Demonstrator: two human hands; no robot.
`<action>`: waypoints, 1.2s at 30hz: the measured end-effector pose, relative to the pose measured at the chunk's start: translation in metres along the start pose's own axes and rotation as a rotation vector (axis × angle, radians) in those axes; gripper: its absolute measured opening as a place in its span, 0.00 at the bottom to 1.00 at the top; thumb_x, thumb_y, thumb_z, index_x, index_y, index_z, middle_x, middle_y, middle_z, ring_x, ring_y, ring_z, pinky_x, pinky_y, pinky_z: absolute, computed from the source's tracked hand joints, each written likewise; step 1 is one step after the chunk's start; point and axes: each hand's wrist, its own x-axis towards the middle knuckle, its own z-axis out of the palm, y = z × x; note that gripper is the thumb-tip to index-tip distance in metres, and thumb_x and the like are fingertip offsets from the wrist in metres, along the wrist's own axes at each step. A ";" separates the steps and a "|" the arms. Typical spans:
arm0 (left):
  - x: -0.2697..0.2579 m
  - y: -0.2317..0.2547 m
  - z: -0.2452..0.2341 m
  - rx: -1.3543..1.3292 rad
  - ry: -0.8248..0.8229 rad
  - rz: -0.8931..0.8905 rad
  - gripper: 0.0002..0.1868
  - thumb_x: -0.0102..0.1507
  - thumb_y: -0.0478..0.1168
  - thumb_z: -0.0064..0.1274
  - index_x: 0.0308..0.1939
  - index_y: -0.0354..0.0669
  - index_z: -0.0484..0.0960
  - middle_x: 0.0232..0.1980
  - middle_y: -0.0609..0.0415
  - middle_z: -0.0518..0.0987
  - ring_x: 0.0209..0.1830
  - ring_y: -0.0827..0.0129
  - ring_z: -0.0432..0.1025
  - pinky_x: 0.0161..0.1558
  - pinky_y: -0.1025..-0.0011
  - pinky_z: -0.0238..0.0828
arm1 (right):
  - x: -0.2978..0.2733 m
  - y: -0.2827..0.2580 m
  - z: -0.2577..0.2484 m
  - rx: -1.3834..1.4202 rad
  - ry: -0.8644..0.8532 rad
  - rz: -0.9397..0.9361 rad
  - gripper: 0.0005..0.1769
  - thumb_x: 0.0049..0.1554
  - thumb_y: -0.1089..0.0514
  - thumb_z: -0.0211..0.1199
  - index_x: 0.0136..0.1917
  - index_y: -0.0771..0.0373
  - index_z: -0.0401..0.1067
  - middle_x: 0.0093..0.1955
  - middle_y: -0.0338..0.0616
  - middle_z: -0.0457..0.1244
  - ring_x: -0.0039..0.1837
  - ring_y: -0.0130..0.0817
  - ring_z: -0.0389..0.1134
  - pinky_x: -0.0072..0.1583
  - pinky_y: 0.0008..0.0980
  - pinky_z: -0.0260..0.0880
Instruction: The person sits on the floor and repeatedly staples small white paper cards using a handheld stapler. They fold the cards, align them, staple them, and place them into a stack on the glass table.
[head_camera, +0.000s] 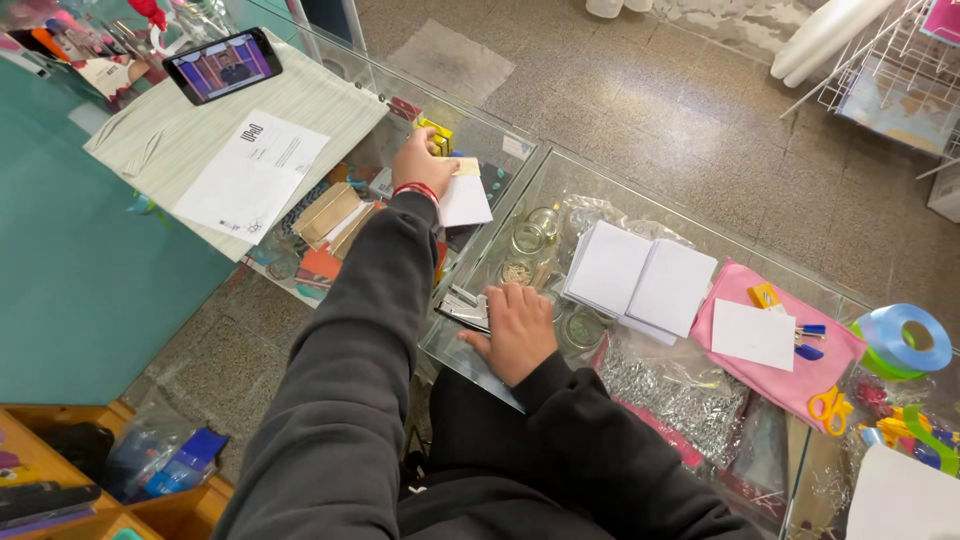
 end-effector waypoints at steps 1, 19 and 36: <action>-0.009 0.007 -0.003 0.002 -0.002 0.000 0.38 0.51 0.49 0.74 0.64 0.58 0.76 0.56 0.56 0.83 0.60 0.61 0.77 0.62 0.64 0.77 | 0.000 0.000 0.001 0.002 -0.001 0.002 0.43 0.49 0.22 0.60 0.61 0.56 0.65 0.54 0.42 0.59 0.60 0.43 0.62 0.61 0.41 0.58; -0.064 0.015 0.000 0.537 -0.354 0.323 0.28 0.67 0.51 0.51 0.72 0.65 0.72 0.79 0.58 0.63 0.81 0.57 0.53 0.75 0.38 0.45 | -0.003 -0.006 -0.001 -0.070 0.102 0.024 0.38 0.46 0.27 0.64 0.59 0.54 0.67 0.52 0.40 0.59 0.59 0.40 0.61 0.63 0.42 0.54; -0.260 0.021 -0.068 0.228 -0.433 0.679 0.18 0.51 0.52 0.68 0.44 0.65 0.85 0.50 0.64 0.79 0.55 0.61 0.72 0.53 0.61 0.71 | -0.004 0.089 -0.074 -0.290 0.335 0.213 0.13 0.56 0.50 0.63 0.54 0.39 0.78 0.49 0.30 0.67 0.57 0.40 0.68 0.60 0.44 0.62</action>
